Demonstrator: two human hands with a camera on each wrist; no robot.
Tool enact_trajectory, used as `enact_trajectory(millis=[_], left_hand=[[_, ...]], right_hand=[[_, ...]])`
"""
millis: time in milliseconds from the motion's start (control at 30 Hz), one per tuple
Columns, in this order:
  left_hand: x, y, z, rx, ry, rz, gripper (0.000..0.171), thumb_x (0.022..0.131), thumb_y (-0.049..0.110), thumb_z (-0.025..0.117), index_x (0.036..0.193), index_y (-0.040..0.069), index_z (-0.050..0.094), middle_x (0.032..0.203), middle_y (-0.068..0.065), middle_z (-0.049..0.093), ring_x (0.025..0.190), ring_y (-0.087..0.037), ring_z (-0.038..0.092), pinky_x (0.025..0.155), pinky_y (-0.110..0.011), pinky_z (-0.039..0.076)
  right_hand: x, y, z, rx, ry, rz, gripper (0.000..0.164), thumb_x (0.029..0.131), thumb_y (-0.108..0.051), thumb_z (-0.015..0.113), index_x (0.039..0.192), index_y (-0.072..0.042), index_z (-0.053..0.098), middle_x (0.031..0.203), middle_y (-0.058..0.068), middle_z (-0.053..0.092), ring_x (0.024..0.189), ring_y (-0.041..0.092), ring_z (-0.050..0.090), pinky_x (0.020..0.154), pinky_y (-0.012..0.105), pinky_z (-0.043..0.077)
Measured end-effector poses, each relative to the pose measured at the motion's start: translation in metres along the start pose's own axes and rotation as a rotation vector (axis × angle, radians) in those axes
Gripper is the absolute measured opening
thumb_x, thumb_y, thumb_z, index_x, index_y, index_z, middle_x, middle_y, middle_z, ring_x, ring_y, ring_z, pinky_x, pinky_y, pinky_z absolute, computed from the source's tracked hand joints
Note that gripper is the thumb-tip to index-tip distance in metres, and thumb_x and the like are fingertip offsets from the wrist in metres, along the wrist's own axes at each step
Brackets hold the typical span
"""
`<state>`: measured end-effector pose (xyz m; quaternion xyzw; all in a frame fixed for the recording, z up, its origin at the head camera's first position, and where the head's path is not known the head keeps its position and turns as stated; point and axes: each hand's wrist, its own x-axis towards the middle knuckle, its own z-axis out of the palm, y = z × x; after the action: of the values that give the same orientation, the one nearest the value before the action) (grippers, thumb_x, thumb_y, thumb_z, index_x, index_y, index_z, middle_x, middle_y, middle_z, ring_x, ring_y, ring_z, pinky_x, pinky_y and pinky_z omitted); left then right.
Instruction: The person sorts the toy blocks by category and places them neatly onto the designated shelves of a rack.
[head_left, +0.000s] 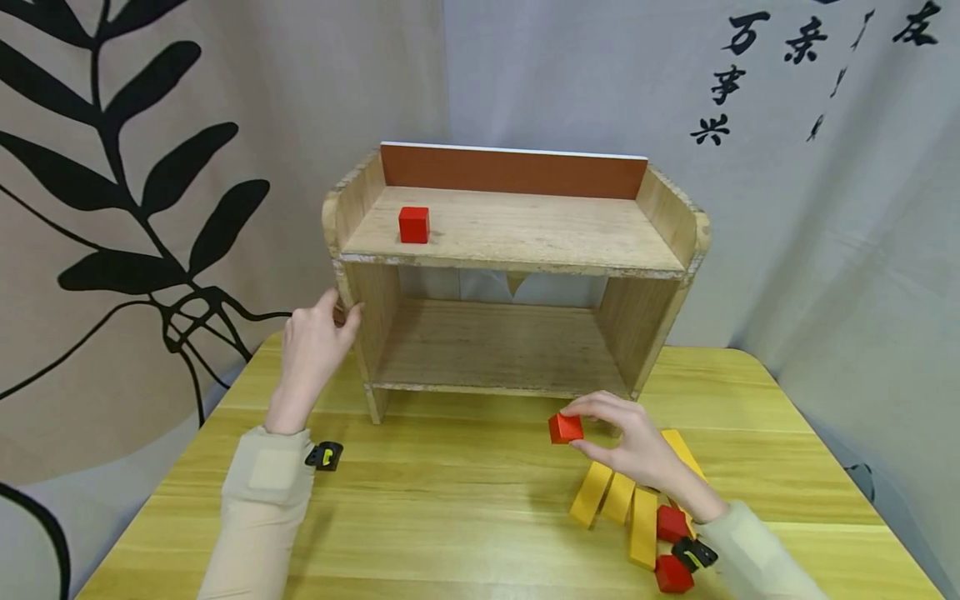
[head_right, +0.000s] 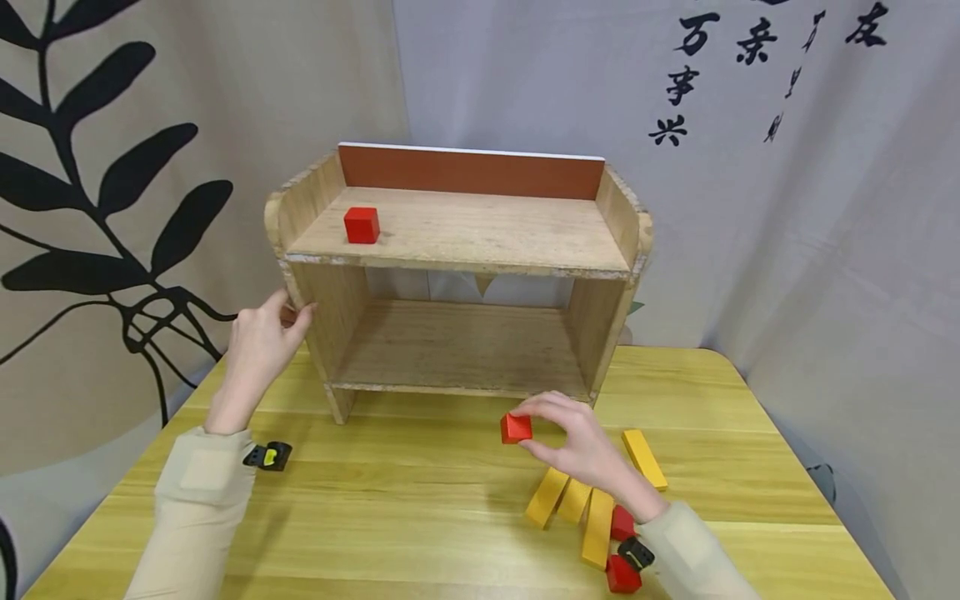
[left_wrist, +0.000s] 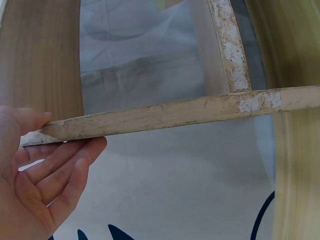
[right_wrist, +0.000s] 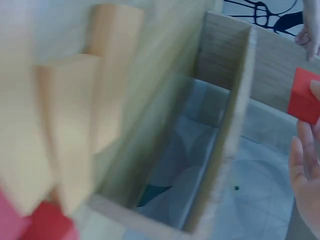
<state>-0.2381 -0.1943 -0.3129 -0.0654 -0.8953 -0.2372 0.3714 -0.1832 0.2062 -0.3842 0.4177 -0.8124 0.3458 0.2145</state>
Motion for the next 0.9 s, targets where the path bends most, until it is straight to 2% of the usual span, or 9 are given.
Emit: enact_trajectory(millis=[233,467,700,900], left_hand=[[0.0,0.0,0.0,0.001,0.011,0.01,0.025,0.091,0.019,0.06,0.079,-0.003,0.058,0.069,-0.023,0.068,0.05,-0.035,0.059,0.045,-0.042,0.041],[0.0,-0.001,0.0,0.004,0.009,0.008,0.025,0.091,0.019,0.06,0.078,-0.003,0.057,0.069,-0.022,0.068,0.049,-0.034,0.058,0.044,-0.041,0.04],[-0.001,-0.001,0.0,0.006,0.011,0.009,0.026,0.091,0.02,0.06,0.077,-0.002,0.056,0.067,-0.022,0.067,0.049,-0.034,0.058,0.044,-0.04,0.039],[-0.001,-0.001,0.0,0.006,0.009,0.011,0.026,0.091,0.02,0.06,0.077,-0.002,0.056,0.068,-0.022,0.068,0.05,-0.036,0.059,0.045,-0.042,0.04]], right_hand=[[0.031,-0.009,-0.004,0.053,0.049,-0.044,0.042,0.069,0.003,0.079,0.108,-0.009,0.068,0.103,0.005,0.07,0.096,0.013,0.063,0.082,0.017,0.05],[0.059,-0.018,-0.008,0.059,0.098,-0.097,0.042,0.068,0.005,0.079,0.107,-0.006,0.068,0.102,0.009,0.07,0.094,0.015,0.064,0.082,0.014,0.049],[0.088,-0.028,-0.016,0.029,0.146,-0.115,0.039,0.069,0.002,0.08,0.106,-0.006,0.069,0.103,0.01,0.07,0.094,0.015,0.064,0.076,0.023,0.052],[0.112,-0.035,-0.024,0.01,0.2,-0.148,0.04,0.068,0.005,0.08,0.105,-0.004,0.069,0.102,0.011,0.07,0.094,0.018,0.065,0.079,0.015,0.05]])
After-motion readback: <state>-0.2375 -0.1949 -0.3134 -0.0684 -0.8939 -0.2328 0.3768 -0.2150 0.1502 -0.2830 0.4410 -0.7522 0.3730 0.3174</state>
